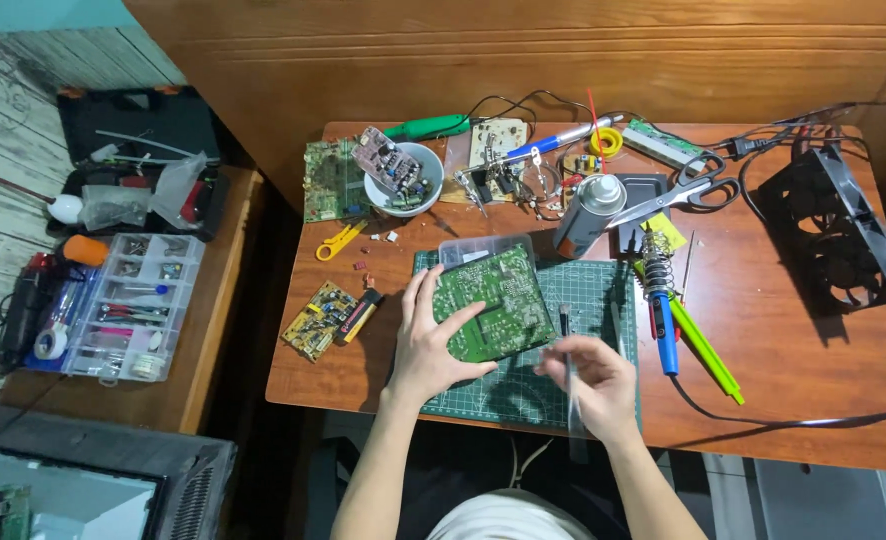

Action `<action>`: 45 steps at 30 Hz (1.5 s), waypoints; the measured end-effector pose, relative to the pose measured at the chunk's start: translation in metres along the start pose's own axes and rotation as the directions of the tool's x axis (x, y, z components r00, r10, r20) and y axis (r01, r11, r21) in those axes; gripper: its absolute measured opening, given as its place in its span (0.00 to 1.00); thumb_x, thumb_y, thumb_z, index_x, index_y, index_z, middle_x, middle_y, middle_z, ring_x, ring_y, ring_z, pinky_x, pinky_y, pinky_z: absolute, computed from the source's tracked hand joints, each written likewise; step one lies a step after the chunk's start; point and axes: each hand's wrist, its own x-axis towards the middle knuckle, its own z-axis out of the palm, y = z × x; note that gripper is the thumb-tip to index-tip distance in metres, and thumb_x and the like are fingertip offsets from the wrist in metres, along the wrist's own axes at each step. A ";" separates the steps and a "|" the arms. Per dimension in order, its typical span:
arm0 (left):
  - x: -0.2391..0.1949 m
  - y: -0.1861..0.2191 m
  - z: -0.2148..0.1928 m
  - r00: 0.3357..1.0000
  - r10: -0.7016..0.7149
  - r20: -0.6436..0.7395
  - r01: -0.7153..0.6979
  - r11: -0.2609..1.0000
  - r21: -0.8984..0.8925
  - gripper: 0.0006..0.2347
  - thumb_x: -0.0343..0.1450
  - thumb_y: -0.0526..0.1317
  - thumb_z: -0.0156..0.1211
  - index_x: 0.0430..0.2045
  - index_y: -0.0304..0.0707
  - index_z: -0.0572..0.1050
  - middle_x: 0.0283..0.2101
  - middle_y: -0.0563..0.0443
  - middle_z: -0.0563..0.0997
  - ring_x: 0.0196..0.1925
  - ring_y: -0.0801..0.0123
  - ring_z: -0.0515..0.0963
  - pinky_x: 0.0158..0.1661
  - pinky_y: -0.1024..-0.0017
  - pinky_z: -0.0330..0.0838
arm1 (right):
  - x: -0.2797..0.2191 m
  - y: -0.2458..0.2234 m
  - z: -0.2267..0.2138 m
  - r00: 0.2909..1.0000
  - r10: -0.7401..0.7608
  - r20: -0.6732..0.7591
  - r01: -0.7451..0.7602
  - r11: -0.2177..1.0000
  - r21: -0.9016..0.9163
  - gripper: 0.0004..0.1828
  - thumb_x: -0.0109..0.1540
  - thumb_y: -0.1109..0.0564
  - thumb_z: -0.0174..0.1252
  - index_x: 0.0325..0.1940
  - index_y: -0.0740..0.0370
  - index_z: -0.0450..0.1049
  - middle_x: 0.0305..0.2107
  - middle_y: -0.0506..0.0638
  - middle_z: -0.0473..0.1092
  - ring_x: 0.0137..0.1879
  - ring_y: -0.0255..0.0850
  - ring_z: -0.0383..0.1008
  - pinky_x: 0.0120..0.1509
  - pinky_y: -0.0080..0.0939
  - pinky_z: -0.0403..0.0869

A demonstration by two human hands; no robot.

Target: Repairing a circuit board by inspecting traces with a probe and cleaning components with a spray.

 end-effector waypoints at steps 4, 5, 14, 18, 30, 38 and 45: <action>0.004 0.004 -0.012 0.994 0.009 0.113 -0.017 0.998 0.065 0.30 0.50 0.53 0.82 0.47 0.54 0.80 0.70 0.36 0.55 0.72 0.43 0.51 0.55 0.36 0.70 | -0.002 -0.012 -0.006 0.997 -0.053 0.061 0.065 0.974 -0.217 0.08 0.65 0.62 0.51 0.39 0.68 0.76 0.26 0.55 0.77 0.29 0.41 0.82 0.39 0.36 0.81; 0.004 0.003 -0.012 0.993 0.018 0.113 -0.025 0.998 0.059 0.30 0.50 0.53 0.82 0.47 0.54 0.80 0.70 0.36 0.55 0.72 0.43 0.51 0.55 0.36 0.70 | -0.003 -0.008 -0.009 0.998 -0.020 0.061 0.033 0.977 -0.213 0.18 0.67 0.52 0.46 0.42 0.68 0.77 0.26 0.54 0.76 0.28 0.41 0.80 0.40 0.38 0.80; 0.004 0.003 -0.014 0.990 0.021 0.136 -0.025 0.999 0.025 0.29 0.52 0.55 0.80 0.48 0.53 0.80 0.71 0.37 0.53 0.74 0.43 0.46 0.58 0.34 0.67 | -0.009 -0.006 -0.004 0.997 0.060 -0.040 -0.071 0.934 -0.350 0.09 0.67 0.57 0.48 0.37 0.64 0.70 0.22 0.52 0.75 0.28 0.38 0.78 0.40 0.37 0.77; 0.005 0.006 -0.015 0.991 0.032 0.129 -0.035 0.999 0.023 0.28 0.53 0.53 0.80 0.48 0.52 0.80 0.71 0.37 0.52 0.75 0.42 0.45 0.52 0.38 0.74 | -0.009 -0.009 -0.002 1.000 -0.011 0.022 0.021 0.843 -0.537 0.10 0.68 0.56 0.47 0.35 0.59 0.70 0.23 0.46 0.75 0.31 0.36 0.79 0.41 0.37 0.75; 0.003 0.004 -0.010 0.994 0.053 0.094 -0.059 0.996 0.070 0.28 0.52 0.53 0.81 0.46 0.53 0.81 0.70 0.35 0.55 0.73 0.42 0.50 0.60 0.37 0.66 | -0.016 0.010 -0.007 0.991 -0.124 0.058 0.134 0.781 -0.611 0.14 0.69 0.59 0.41 0.32 0.59 0.69 0.21 0.45 0.74 0.35 0.37 0.82 0.37 0.34 0.76; 0.002 0.003 -0.008 0.994 0.059 0.090 -0.066 0.995 0.080 0.28 0.52 0.53 0.81 0.46 0.53 0.81 0.69 0.35 0.55 0.73 0.42 0.51 0.61 0.37 0.65 | -0.015 0.008 -0.004 0.977 -0.197 0.083 0.208 0.779 -0.591 0.17 0.68 0.61 0.42 0.26 0.60 0.68 0.19 0.46 0.71 0.29 0.35 0.80 0.30 0.30 0.74; 0.003 0.005 -0.011 0.994 0.034 0.101 -0.040 0.998 0.057 0.27 0.53 0.53 0.80 0.46 0.53 0.81 0.70 0.36 0.55 0.74 0.42 0.50 0.59 0.38 0.68 | -0.015 0.012 -0.004 0.974 -0.175 0.141 0.224 0.721 -0.656 0.14 0.68 0.60 0.44 0.27 0.59 0.64 0.23 0.47 0.69 0.23 0.35 0.69 0.28 0.34 0.66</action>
